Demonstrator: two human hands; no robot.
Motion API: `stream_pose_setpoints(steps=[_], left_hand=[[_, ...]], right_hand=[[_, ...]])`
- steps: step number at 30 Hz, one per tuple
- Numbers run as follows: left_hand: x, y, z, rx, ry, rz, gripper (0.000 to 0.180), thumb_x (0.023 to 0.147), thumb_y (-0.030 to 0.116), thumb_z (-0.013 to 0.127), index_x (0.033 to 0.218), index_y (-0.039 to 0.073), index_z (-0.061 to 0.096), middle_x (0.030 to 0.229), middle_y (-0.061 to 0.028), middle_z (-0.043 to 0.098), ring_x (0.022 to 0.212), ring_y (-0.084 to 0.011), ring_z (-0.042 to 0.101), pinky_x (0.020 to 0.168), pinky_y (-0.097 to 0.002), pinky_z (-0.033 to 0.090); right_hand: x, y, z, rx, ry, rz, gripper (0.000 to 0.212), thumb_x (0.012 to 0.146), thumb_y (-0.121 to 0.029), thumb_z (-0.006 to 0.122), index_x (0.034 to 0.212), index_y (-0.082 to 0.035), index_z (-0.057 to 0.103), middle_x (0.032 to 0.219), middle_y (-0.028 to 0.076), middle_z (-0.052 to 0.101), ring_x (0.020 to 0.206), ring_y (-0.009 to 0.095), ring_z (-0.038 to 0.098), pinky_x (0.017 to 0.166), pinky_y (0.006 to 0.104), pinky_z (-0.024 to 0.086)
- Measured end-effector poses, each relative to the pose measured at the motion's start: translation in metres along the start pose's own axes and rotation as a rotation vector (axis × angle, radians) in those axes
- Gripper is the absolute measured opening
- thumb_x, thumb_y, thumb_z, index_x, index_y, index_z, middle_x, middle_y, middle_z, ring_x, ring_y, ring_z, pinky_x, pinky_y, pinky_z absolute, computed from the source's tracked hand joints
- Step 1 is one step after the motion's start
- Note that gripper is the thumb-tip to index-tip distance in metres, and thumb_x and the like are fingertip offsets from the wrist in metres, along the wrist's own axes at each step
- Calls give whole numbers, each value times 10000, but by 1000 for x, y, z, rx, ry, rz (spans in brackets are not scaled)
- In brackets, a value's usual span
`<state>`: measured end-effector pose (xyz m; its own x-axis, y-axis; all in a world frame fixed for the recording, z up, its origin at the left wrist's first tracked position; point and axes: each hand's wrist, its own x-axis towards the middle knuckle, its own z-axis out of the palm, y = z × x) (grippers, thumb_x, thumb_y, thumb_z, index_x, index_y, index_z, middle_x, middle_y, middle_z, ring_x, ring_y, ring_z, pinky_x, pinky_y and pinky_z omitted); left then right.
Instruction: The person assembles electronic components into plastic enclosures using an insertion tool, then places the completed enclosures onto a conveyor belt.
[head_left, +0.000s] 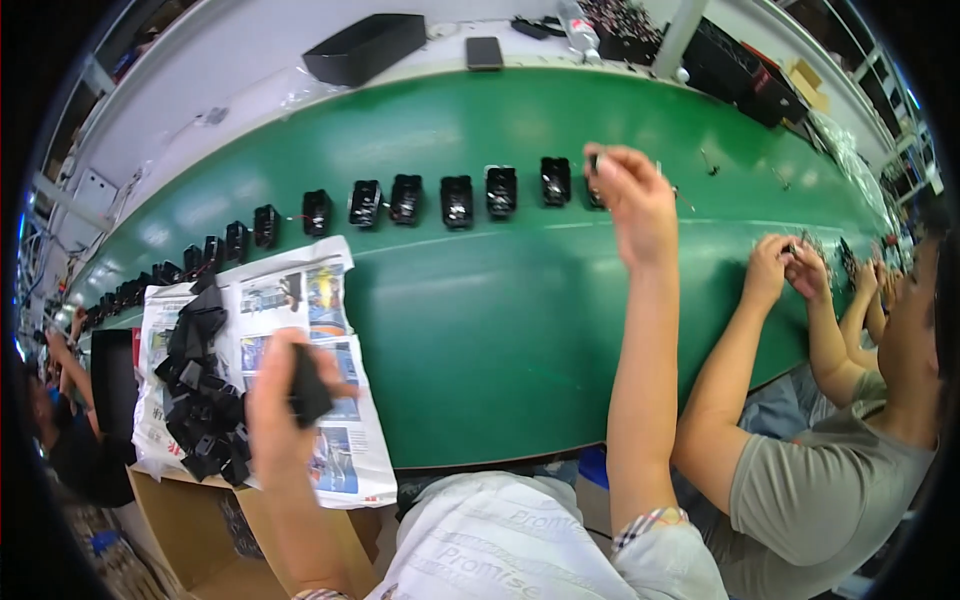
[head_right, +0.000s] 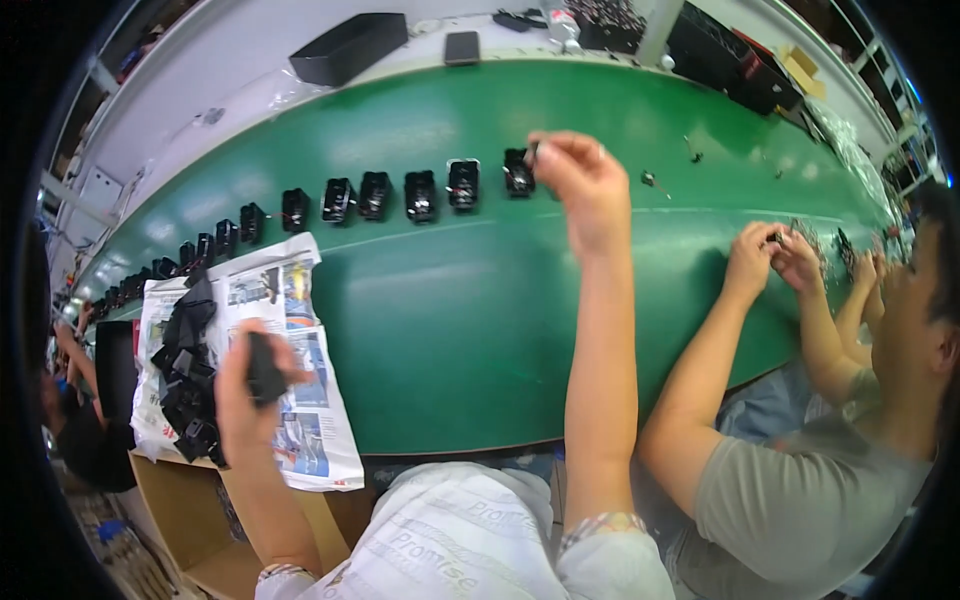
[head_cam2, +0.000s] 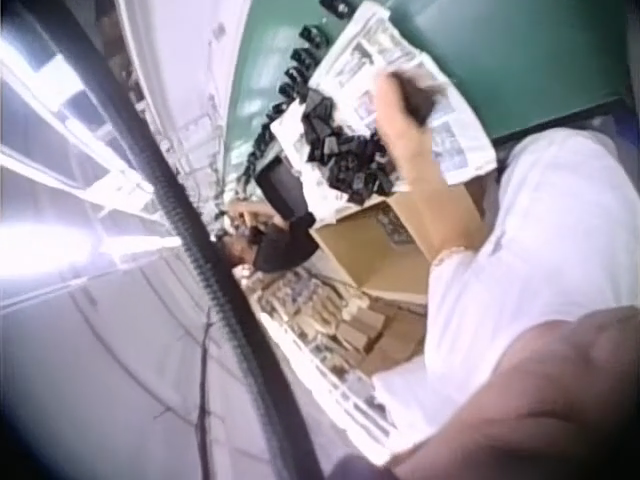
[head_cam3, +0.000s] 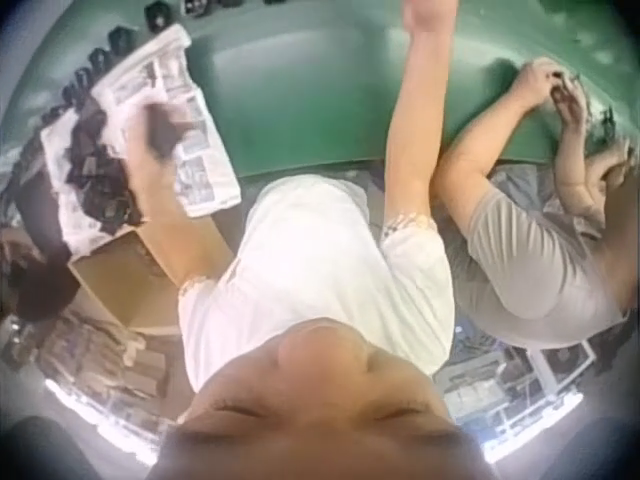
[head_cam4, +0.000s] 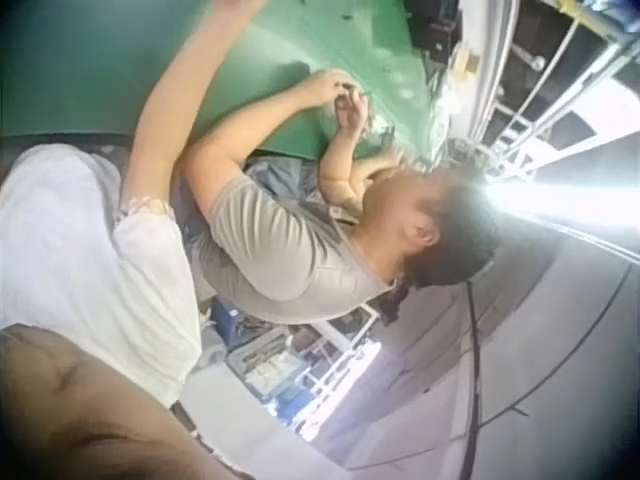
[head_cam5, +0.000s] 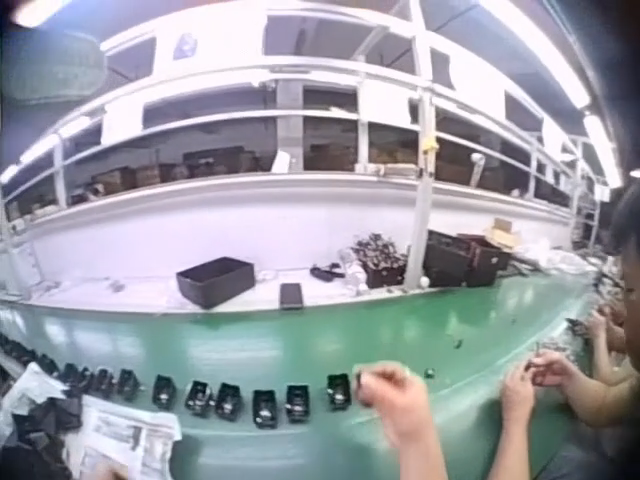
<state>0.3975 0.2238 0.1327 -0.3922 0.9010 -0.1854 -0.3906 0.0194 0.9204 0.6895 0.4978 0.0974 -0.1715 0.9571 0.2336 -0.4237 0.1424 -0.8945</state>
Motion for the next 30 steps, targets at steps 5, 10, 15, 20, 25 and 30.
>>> stream_pose_setpoints(steps=[5, 10, 15, 20, 25, 30], left_hand=[[3, -18, 44, -192, -311, -396, 478, 947, 288, 527, 1359, 113, 357, 1144, -155, 550, 1026, -376, 623, 717, -483, 577], [-4, -29, 55, 20, -439, -156, 754, 868, 78, 641, 1481, 88, 202, 1198, -171, 492, 986, -238, 624, 725, -315, 540], [-10, -24, 50, 151, -437, -146, 741, 831, 24, 702, 1446, 69, 290, 1254, -118, 457, 989, -133, 592, 717, -217, 518], [-13, -23, 40, 236, -516, -43, 826, 723, 40, 767, 1440, 43, 358, 1219, -52, 498, 930, -84, 557, 691, -220, 478], [-15, -30, 38, 535, -490, 186, 871, 711, 66, 774, 1464, 51, 337, 1214, -58, 513, 1048, -129, 542, 900, -256, 451], [-21, -44, 34, 311, -407, 217, 694, 745, 143, 743, 1368, 46, 453, 1274, -100, 525, 1086, -126, 534, 773, -231, 479]], right_hand=[[-94, -8, 70, 31, -201, 130, 136, 875, -82, 655, 982, -11, 611, 1144, 212, 647, 922, 204, 657, 804, 284, 527], [-139, -16, 88, -21, -295, 180, 122, 836, 25, 668, 951, 27, 627, 1180, 275, 615, 901, 174, 654, 743, 277, 540], [-153, -21, 100, -144, -291, 117, 133, 772, 122, 684, 894, 71, 674, 1082, 209, 654, 940, 192, 657, 765, 262, 551], [-157, -20, 106, -195, -408, -1, 159, 744, 131, 695, 886, 63, 677, 963, 186, 675, 872, 209, 661, 739, 282, 550], [-157, -27, 100, -394, -539, -146, 178, 684, 116, 720, 838, 34, 684, 895, 162, 687, 823, 222, 678, 722, 299, 554], [-156, -33, 101, -522, -534, -366, 180, 657, 76, 748, 807, -6, 694, 791, 110, 673, 689, 193, 661, 604, 267, 531]])
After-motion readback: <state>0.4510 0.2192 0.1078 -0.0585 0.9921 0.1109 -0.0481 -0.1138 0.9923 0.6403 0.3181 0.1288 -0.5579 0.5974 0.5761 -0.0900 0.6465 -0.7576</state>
